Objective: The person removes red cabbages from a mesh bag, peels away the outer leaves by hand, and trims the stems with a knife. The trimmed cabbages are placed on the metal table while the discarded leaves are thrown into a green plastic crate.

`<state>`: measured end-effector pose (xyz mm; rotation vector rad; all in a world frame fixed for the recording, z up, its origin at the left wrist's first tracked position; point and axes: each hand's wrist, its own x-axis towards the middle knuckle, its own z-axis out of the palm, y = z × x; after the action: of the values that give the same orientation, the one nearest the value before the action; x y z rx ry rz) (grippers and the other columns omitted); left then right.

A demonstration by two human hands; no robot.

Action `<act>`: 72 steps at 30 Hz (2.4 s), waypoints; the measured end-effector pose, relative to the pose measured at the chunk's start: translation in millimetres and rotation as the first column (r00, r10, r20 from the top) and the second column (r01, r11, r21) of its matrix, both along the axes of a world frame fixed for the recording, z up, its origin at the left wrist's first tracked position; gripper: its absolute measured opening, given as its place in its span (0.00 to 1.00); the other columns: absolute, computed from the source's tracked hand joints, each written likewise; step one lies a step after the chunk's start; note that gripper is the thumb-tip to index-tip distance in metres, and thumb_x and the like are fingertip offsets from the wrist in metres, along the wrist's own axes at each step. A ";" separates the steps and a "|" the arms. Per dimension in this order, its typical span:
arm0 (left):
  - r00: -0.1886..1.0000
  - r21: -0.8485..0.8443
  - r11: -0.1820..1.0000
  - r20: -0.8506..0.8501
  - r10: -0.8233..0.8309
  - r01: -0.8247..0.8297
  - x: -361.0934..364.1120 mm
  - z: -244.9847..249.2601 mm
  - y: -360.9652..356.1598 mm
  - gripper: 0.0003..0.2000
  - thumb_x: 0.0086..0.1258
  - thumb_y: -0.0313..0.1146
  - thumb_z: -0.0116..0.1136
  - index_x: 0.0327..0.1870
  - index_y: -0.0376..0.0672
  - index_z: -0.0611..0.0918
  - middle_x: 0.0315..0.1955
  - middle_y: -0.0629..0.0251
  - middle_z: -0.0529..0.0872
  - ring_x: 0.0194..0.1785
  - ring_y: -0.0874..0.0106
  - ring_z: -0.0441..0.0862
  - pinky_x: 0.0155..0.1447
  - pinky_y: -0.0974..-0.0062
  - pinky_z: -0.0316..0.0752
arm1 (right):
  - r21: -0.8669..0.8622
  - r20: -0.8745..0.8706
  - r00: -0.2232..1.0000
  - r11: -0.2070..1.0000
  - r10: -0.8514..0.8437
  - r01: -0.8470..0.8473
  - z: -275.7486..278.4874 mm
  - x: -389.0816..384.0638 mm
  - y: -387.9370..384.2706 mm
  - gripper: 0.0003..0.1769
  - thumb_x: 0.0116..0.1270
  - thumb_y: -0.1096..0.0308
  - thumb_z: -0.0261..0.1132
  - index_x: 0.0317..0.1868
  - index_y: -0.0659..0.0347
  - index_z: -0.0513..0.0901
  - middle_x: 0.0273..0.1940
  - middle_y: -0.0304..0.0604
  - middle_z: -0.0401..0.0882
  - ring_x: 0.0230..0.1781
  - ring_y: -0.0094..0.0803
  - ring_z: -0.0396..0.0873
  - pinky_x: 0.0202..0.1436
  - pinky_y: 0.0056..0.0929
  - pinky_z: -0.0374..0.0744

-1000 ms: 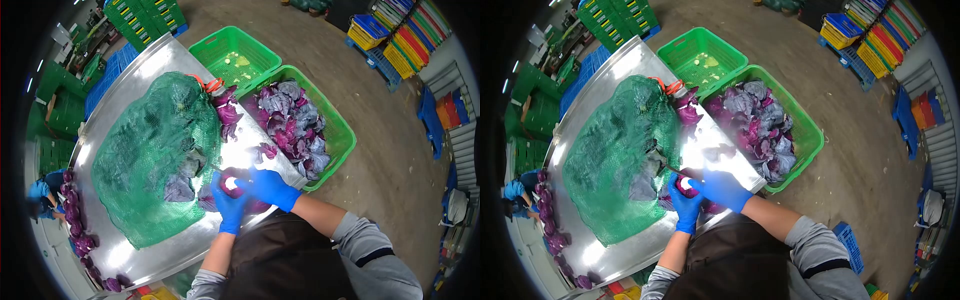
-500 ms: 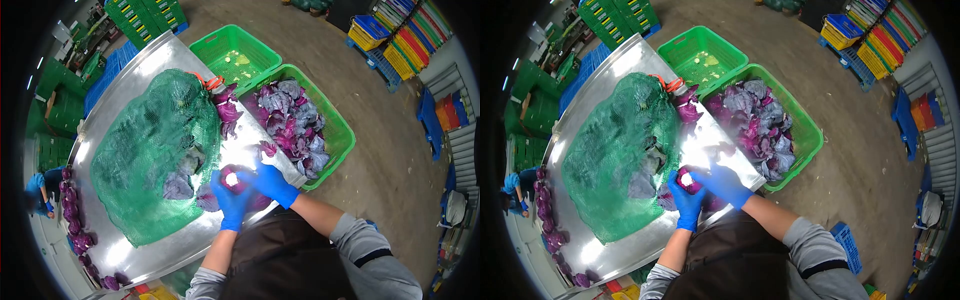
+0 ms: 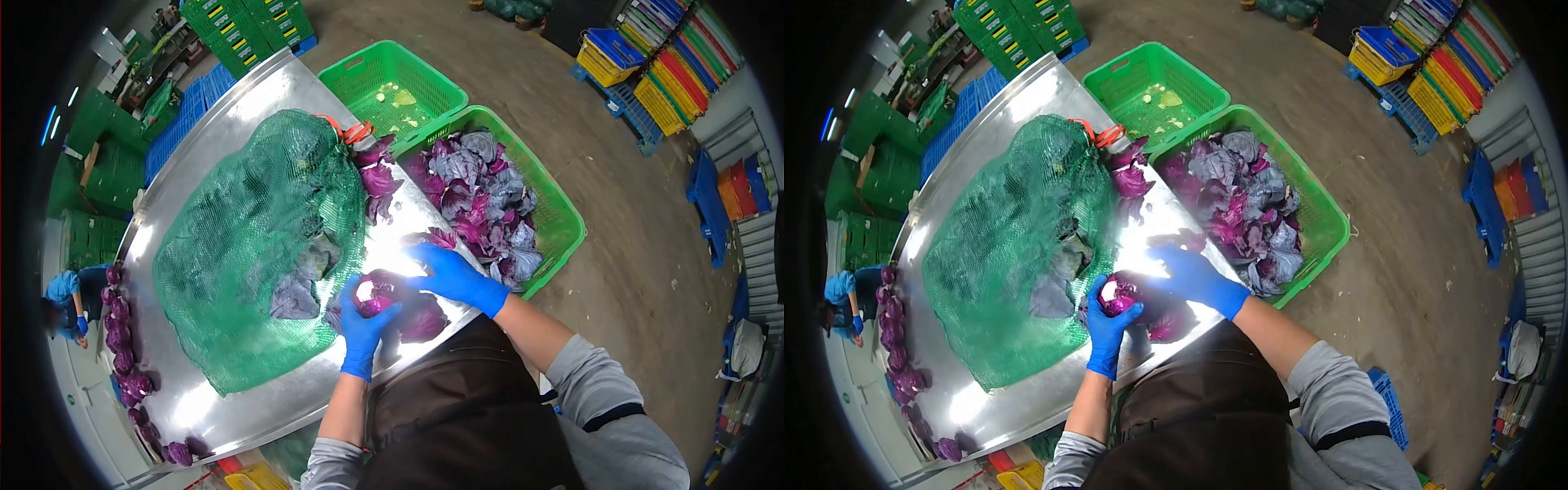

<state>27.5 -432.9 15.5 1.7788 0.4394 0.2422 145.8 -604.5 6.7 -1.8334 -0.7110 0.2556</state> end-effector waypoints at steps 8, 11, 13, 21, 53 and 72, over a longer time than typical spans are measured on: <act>0.984 -0.210 0.964 -0.026 -0.174 0.164 -2.8 17.0 -3.4 0.44 0.40 0.29 0.78 0.62 0.35 0.65 0.57 0.60 0.71 0.60 0.69 0.69 0.64 0.72 0.66 | -0.013 -0.333 0.840 0.889 0.428 -0.458 22.3 19.5 -15.1 0.21 0.54 0.58 0.71 0.46 0.59 0.80 0.42 0.45 0.80 0.41 0.34 0.78 0.45 0.31 0.76; 0.982 -0.176 0.967 0.002 -0.187 0.184 -5.5 16.6 -8.4 0.42 0.41 0.27 0.77 0.62 0.34 0.66 0.55 0.59 0.73 0.59 0.69 0.70 0.63 0.72 0.67 | -0.123 -0.405 0.764 0.798 0.502 -0.590 24.5 25.3 -20.3 0.20 0.54 0.59 0.71 0.45 0.59 0.80 0.40 0.43 0.80 0.37 0.31 0.77 0.43 0.31 0.75; 0.985 -0.351 0.930 -0.092 -0.148 0.107 -3.9 31.5 -10.2 0.39 0.45 0.28 0.74 0.61 0.35 0.67 0.54 0.59 0.74 0.58 0.69 0.72 0.63 0.71 0.67 | -0.059 -0.340 0.809 0.847 0.480 -0.528 26.4 21.3 -26.7 0.18 0.55 0.61 0.71 0.44 0.59 0.81 0.39 0.41 0.80 0.35 0.28 0.77 0.40 0.28 0.75; 0.991 -0.972 0.216 -0.073 0.112 -0.096 -3.9 2.2 18.2 0.31 0.62 0.49 0.56 0.64 0.42 0.66 0.61 0.55 0.71 0.62 0.56 0.69 0.65 0.49 0.64 | -0.166 -0.635 0.761 0.938 0.135 -0.305 54.5 44.7 -77.3 0.18 0.56 0.67 0.70 0.48 0.57 0.80 0.44 0.37 0.81 0.32 0.18 0.76 0.31 0.19 0.74; 0.928 0.110 0.922 -0.014 -0.371 0.370 -1.6 59.9 -36.1 0.22 0.62 0.29 0.55 0.59 0.44 0.67 0.53 0.64 0.74 0.55 0.66 0.72 0.60 0.66 0.70 | -0.027 -0.151 0.850 0.857 0.505 -0.515 104.3 20.7 0.2 0.34 0.48 0.50 0.71 0.52 0.60 0.76 0.46 0.46 0.78 0.48 0.39 0.75 0.51 0.37 0.73; 0.960 -0.391 0.876 0.120 -0.253 0.280 -2.6 50.0 -30.7 0.29 0.61 0.35 0.52 0.65 0.43 0.62 0.53 0.61 0.74 0.57 0.65 0.71 0.61 0.68 0.67 | -0.145 0.197 0.884 0.905 0.424 -0.401 100.3 6.7 -21.7 0.20 0.57 0.63 0.67 0.51 0.54 0.79 0.48 0.38 0.78 0.51 0.32 0.74 0.53 0.32 0.73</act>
<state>24.9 -463.6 65.5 1.3956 0.1736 0.0088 152.5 -626.2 107.0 -1.8066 -1.2738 0.3703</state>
